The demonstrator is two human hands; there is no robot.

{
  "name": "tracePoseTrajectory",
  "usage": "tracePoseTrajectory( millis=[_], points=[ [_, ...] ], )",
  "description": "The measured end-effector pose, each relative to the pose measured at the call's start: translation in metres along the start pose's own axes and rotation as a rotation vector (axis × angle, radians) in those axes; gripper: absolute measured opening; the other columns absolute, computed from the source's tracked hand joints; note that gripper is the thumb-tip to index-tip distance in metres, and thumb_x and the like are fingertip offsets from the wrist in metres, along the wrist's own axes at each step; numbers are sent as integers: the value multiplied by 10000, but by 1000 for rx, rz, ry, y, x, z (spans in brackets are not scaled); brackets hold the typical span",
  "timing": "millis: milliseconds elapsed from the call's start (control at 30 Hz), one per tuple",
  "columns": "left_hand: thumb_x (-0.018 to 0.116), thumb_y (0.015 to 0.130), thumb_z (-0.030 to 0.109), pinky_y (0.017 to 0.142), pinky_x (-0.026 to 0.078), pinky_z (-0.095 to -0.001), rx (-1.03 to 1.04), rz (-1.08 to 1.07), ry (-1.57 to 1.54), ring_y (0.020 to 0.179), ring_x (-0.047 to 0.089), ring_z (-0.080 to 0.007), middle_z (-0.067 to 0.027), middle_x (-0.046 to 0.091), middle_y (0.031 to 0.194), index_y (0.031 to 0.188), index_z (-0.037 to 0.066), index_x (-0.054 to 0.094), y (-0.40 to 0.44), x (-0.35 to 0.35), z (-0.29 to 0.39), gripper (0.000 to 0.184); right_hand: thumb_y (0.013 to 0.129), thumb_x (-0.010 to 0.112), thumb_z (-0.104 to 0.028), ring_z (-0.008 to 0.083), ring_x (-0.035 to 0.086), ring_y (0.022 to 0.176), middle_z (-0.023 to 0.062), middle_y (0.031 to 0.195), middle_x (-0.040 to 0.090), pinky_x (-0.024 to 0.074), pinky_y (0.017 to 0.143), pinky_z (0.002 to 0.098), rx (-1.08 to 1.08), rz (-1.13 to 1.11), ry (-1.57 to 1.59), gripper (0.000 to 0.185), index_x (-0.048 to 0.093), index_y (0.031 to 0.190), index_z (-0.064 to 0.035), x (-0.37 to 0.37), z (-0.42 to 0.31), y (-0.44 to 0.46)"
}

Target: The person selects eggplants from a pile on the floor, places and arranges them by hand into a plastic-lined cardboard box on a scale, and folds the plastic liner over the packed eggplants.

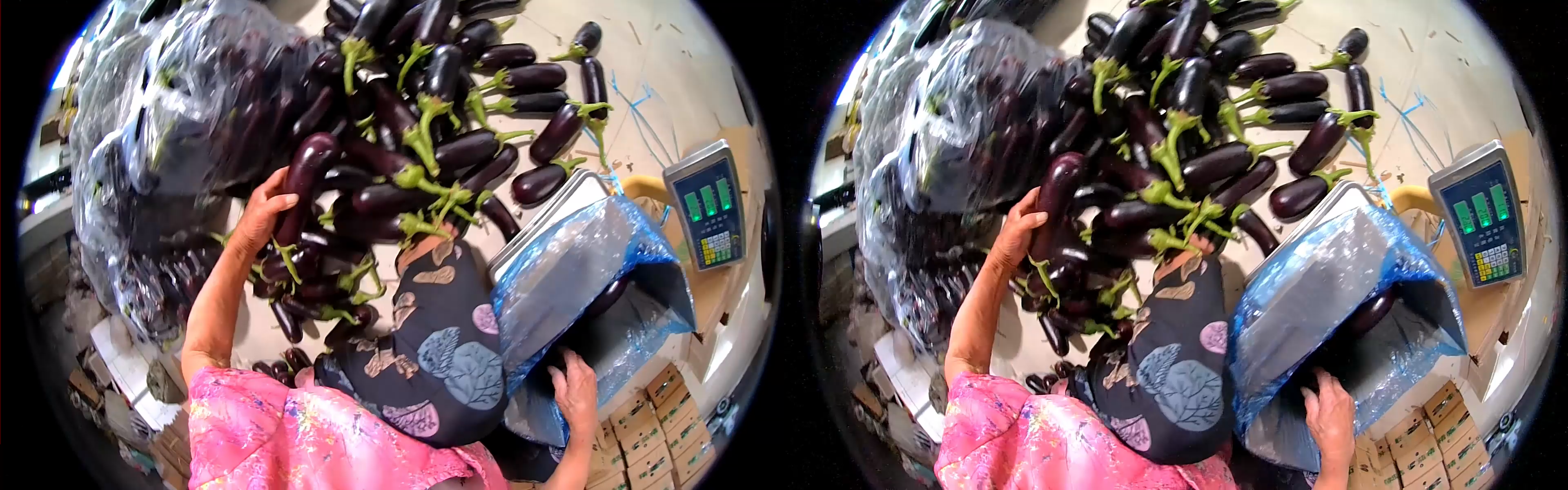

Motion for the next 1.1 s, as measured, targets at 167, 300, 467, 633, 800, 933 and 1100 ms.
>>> tracePoseTrajectory(
  millis=[167,300,467,633,800,933,1100],
  points=[
    [673,799,237,1057,390,-336,-47,213,127,1186,550,-207,-99,603,1297,1428,-15,475,-77,-93,-63,706,888,646,-72,462,613,903,254,1024,655,494,771,485,-78,9,-3,332,592,1207,5,18,-5,-28],
    [710,761,199,1018,434,-337,-70,337,179,1122,589,-215,-113,628,1254,1438,8,481,-102,-143,-126,740,891,653,-67,444,619,880,257,998,654,488,774,478,-100,67,-71,324,595,1200,12,21,0,-46],
    [675,783,240,1032,409,-327,-57,291,171,1168,558,-216,-116,614,1281,1449,-5,462,-120,-140,-125,740,896,650,-59,411,612,845,234,971,672,480,791,452,-41,183,-203,352,595,1237,10,15,22,-58],
    [676,731,186,1060,400,-329,-63,340,159,1193,560,-237,-131,602,1320,1453,-15,452,-148,-166,-141,783,911,609,-43,369,646,857,236,992,681,496,807,428,49,113,-119,342,587,1246,23,13,33,-43],
    [633,704,51,1046,417,-320,-142,298,269,1191,561,-222,-110,588,1341,1471,30,458,-169,-185,-167,788,922,523,-39,410,655,900,270,1031,677,504,835,420,-14,86,-29,321,579,1228,38,18,19,-34],
    [604,750,27,1048,409,-295,39,337,359,1196,553,-201,-99,575,1368,1488,59,457,-153,-193,-173,753,911,506,-46,461,632,914,297,1036,664,499,855,428,-33,90,-76,335,577,1227,36,18,28,-32],
    [669,772,70,1153,321,-331,-31,390,305,1386,453,-266,-160,532,1464,1492,36,438,-130,-209,-222,757,899,522,-52,470,618,970,291,1072,661,483,893,451,-36,106,-109,352,585,1238,20,17,26,-33]
  ],
)
Point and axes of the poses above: each hand's wrist, its own y-axis towards the middle knuckle, its own x-axis out of the palm, z = x × y, the point moved 10 cm from there along y, towards the middle knuckle
